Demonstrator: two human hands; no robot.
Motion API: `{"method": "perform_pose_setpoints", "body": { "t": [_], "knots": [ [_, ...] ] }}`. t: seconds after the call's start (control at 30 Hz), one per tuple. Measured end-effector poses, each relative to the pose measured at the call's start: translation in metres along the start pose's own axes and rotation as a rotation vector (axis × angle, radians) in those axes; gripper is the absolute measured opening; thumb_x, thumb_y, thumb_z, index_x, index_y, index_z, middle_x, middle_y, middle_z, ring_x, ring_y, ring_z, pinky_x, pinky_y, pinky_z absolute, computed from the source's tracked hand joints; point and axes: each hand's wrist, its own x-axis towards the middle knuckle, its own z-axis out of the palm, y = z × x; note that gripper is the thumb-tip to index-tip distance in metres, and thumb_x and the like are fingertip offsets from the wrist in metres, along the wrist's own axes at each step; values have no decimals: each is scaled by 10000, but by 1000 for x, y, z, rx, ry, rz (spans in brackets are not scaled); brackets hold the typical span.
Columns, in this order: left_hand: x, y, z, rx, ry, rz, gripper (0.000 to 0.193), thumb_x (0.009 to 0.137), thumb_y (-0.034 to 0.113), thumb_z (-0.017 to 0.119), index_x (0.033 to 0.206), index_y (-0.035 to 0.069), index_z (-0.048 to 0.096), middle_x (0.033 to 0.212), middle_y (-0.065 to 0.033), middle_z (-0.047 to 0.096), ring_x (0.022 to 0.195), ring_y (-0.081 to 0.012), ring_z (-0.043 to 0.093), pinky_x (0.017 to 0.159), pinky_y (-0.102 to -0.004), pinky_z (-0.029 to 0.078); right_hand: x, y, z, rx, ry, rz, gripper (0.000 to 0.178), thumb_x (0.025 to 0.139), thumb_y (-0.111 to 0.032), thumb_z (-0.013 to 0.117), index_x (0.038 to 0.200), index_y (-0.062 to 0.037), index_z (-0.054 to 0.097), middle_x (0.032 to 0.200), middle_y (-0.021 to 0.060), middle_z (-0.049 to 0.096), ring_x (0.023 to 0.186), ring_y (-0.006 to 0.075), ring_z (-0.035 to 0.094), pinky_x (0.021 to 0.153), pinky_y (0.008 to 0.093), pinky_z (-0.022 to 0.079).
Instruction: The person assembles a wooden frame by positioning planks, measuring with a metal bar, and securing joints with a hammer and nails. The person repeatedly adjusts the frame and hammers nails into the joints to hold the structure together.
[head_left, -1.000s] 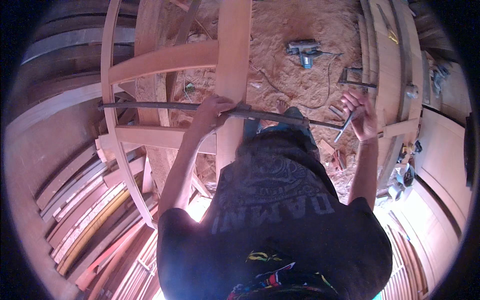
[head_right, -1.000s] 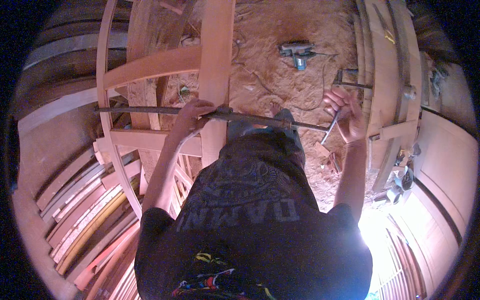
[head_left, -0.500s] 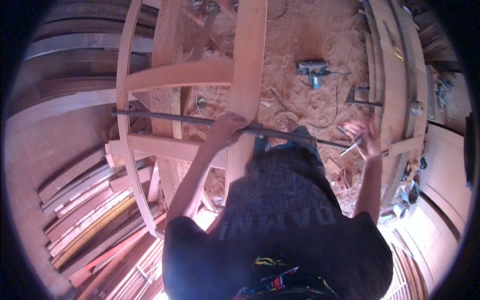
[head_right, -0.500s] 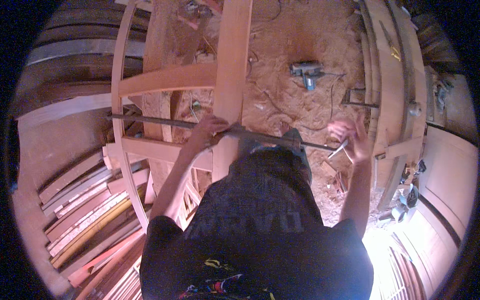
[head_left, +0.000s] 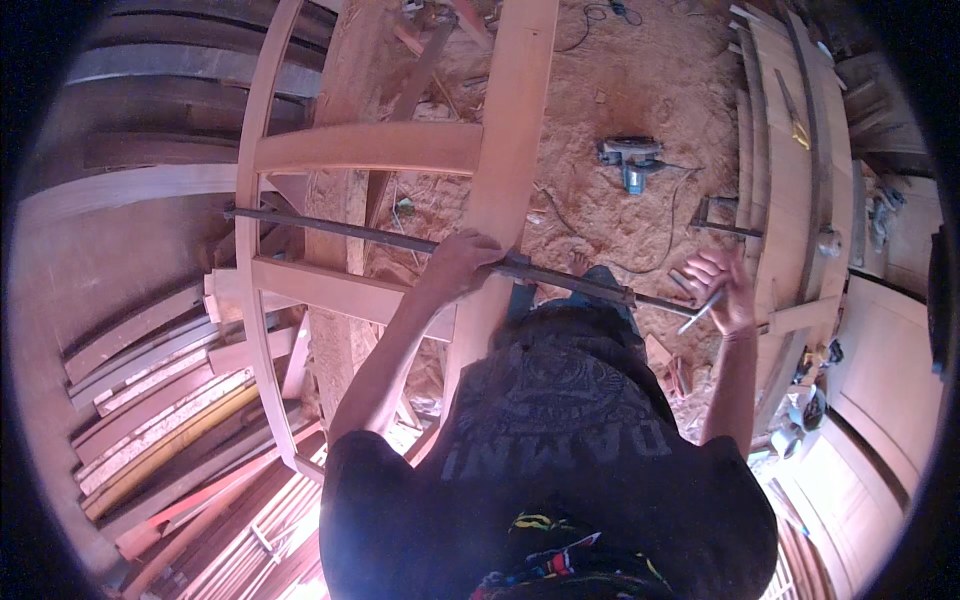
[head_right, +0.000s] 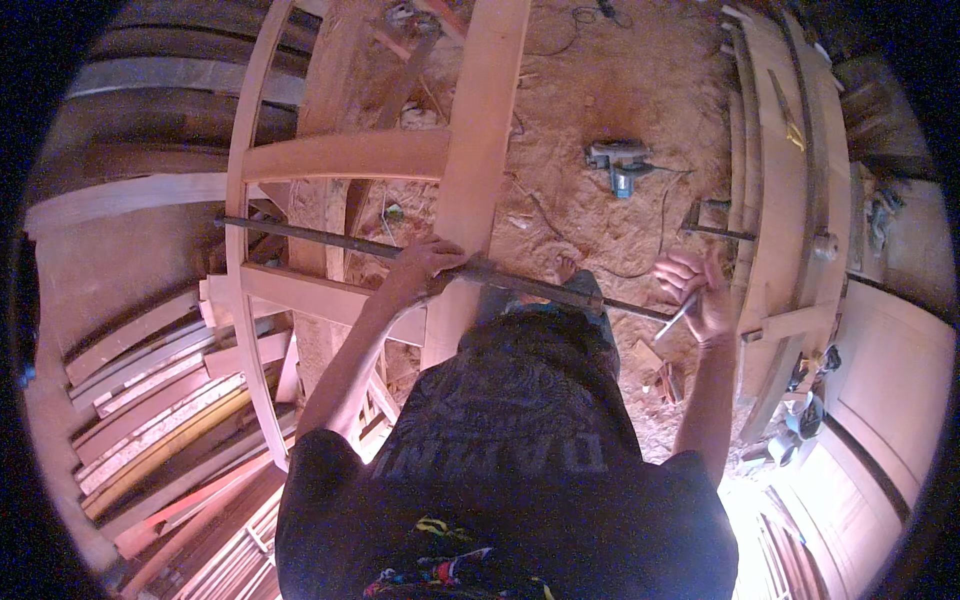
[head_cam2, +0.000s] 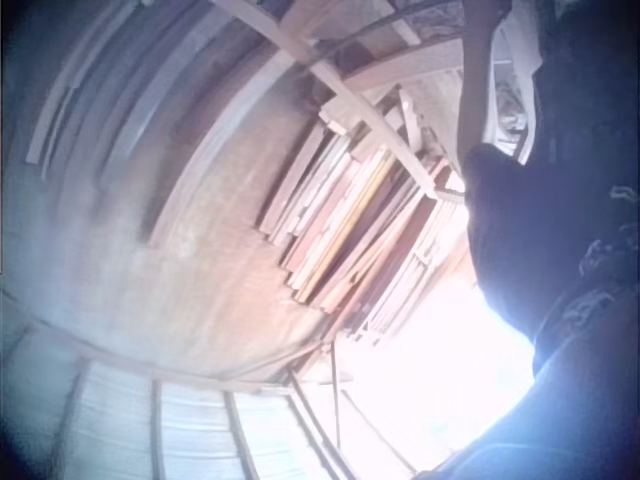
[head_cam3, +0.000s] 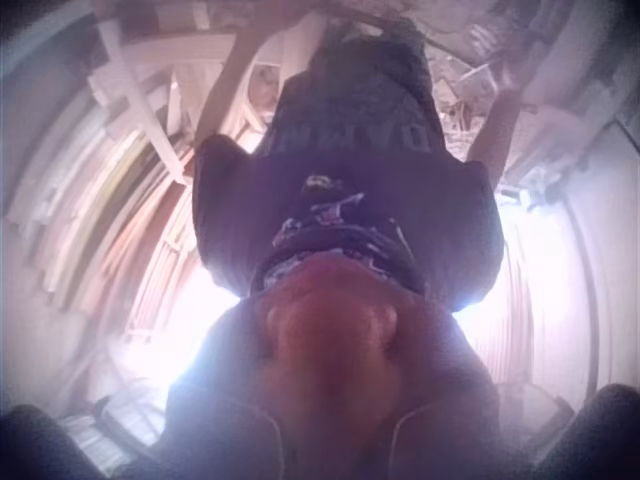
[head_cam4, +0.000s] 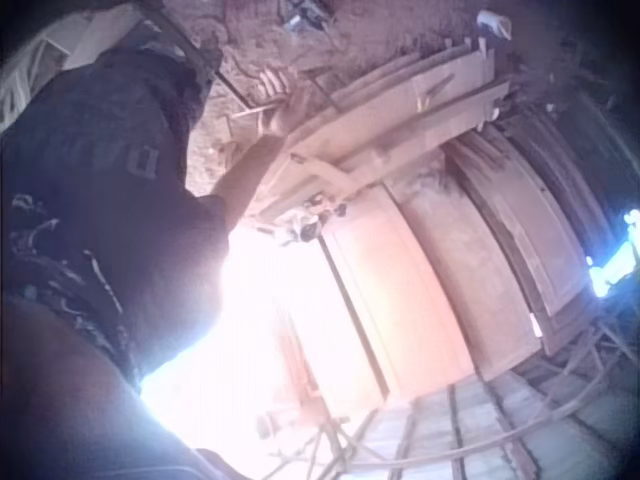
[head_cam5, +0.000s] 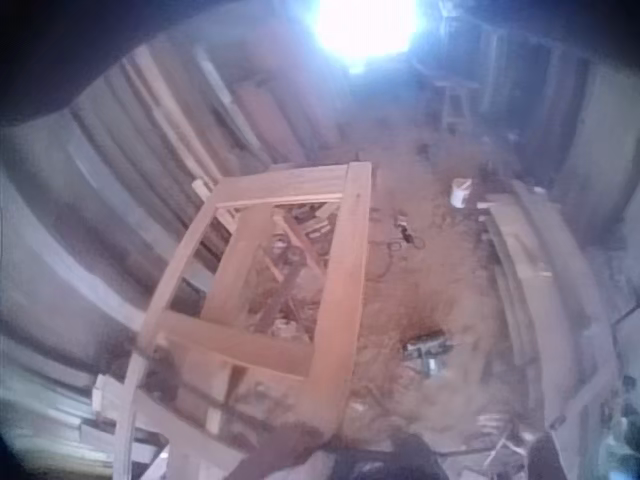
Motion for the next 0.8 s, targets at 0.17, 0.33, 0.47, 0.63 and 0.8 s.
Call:
{"method": "perform_pose_setpoints", "body": {
  "t": [0.17, 0.33, 0.47, 0.63, 0.8],
  "knots": [
    [-3, 0, -2, 7, 31, 10, 284, 770, 86, 777, 1054, 70, 771, 1083, -97, 744, 1052, -314, 671, 939, -440, 537, -53, -24, 28, -541, -267, 489, 712, 1055, -627, 426, 1318, -4, 649, 1297, 160, 705, 1142, 290, 704, 847, 445, 588],
    [6, 0, 5, 21, 60, 48, 289, 762, 79, 769, 1051, 63, 771, 1061, -92, 740, 1047, -303, 673, 938, -432, 535, -45, 72, -44, -387, 197, 498, 710, 1038, -622, 487, 1385, -11, 588, 1245, 140, 718, 1072, 253, 705, 854, 386, 580],
    [4, 0, 6, -7, 30, 7, 330, 767, 25, 772, 1095, 67, 772, 1133, -129, 741, 1071, -338, 683, 973, -455, 538, -13, 35, -17, 104, 190, 124, 598, 1058, -518, 526, 1389, -24, 583, 1162, 107, 739, 978, 197, 705, 807, 328, 559],
    [-1, 3, -5, -29, -11, -27, 369, 781, 33, 777, 1147, 71, 760, 1167, -139, 731, 1088, -338, 683, 974, -457, 537, -16, 1, 18, -138, 270, 4, 408, 1080, -408, 555, 1239, -46, 658, 777, -48, 590, 643, 57, 516, 571, 230, 399],
    [9, 20, -5, -35, -2, -63, 320, 823, 67, 740, 1142, 83, 750, 1160, -102, 721, 1087, -320, 682, 939, -446, 535, -11, 15, 10, -340, 463, -123, 370, 1089, -415, 548, 967, -90, 675, 629, -133, 315, 512, 1, 260, 458, 209, 222]
  ]
}}
